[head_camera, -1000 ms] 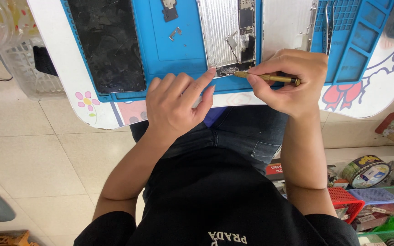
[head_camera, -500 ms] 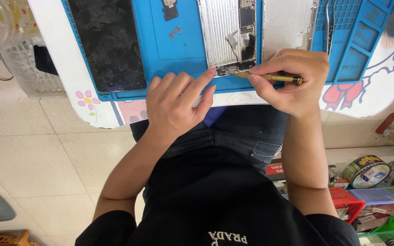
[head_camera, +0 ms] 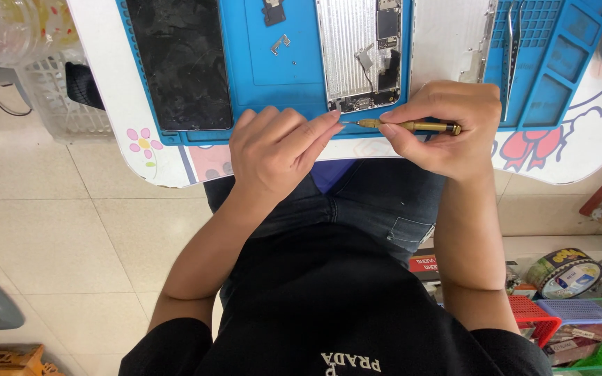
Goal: Replacing internal components and reassembling a mobile phone.
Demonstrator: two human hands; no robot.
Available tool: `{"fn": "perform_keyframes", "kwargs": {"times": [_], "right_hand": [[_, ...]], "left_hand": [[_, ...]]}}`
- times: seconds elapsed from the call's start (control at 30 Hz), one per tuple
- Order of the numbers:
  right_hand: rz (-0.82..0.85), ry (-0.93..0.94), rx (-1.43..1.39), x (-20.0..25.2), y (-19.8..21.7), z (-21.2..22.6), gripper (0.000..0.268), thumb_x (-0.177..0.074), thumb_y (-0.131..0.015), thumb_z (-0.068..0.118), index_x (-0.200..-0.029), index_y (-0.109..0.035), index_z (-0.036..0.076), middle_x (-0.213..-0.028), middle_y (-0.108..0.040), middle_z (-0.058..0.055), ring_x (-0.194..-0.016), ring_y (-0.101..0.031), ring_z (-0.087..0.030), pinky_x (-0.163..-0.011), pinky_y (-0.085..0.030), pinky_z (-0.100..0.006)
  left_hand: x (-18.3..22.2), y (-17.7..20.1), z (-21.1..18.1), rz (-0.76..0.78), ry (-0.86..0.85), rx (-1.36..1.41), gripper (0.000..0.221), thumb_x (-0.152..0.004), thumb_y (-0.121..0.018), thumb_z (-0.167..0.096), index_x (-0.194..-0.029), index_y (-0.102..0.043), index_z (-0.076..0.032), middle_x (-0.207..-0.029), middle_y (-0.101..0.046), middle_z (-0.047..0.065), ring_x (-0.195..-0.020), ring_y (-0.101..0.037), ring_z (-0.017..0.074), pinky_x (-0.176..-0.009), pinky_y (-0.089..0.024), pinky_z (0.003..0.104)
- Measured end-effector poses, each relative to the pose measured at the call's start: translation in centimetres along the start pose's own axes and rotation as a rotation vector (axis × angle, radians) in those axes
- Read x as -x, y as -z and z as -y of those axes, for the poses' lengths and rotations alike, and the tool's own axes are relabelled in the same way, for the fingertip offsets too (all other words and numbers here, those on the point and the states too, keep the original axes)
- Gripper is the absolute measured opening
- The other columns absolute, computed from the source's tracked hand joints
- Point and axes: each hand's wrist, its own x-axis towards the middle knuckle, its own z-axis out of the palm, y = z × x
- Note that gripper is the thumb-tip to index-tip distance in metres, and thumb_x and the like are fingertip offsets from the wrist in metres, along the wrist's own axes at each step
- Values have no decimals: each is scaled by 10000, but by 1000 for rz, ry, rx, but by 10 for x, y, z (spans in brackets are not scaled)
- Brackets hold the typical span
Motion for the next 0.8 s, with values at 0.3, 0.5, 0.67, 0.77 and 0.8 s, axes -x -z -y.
{"fn": "perform_keyframes", "kwargs": {"times": [0.3,0.5,0.67,0.77,0.8], "right_hand": [[9,53,8,-1,-1,-2,124,-896,-864,67,-954,-775,4,-838,-748,-105,-690,-710,-147,-599,-500,-209],[4,51,-61,4,2,-5,116,-875,-855,48,-939,-770,1,-807,-738,-105,-669,-699,-146,-592,-493,-211],[11,48,-63,3,3,-5,122,-874,-859,52,-936,-766,2,-810,-737,-112,-664,-700,-142,-585,-486,-207],[13,42,-72,4,3,-5,121,-879,-860,51,-945,-768,6,-815,-737,-109,-674,-708,-140,-593,-493,-204],[14,41,-72,4,3,-6,119,-881,-860,49,-948,-770,10,-816,-737,-107,-683,-714,-140,-601,-499,-204]], "left_hand": [[-2,0,-1,-32,-39,34,140,-900,-898,-188,-992,-793,-187,-714,-548,-89,-624,-460,107,-600,-280,329],[0,5,-1,-36,-93,89,154,-879,-905,-191,-994,-802,-190,-717,-539,-73,-636,-469,124,-602,-293,334],[2,5,0,-20,-90,97,160,-884,-903,-196,-1008,-802,-198,-732,-560,-76,-652,-481,124,-607,-296,332],[3,3,0,-29,-88,98,177,-879,-903,-213,-1027,-807,-206,-725,-568,-86,-651,-481,119,-604,-293,330],[3,3,-1,-35,-84,100,191,-874,-905,-229,-1038,-810,-208,-718,-569,-89,-649,-479,117,-601,-290,328]]}}
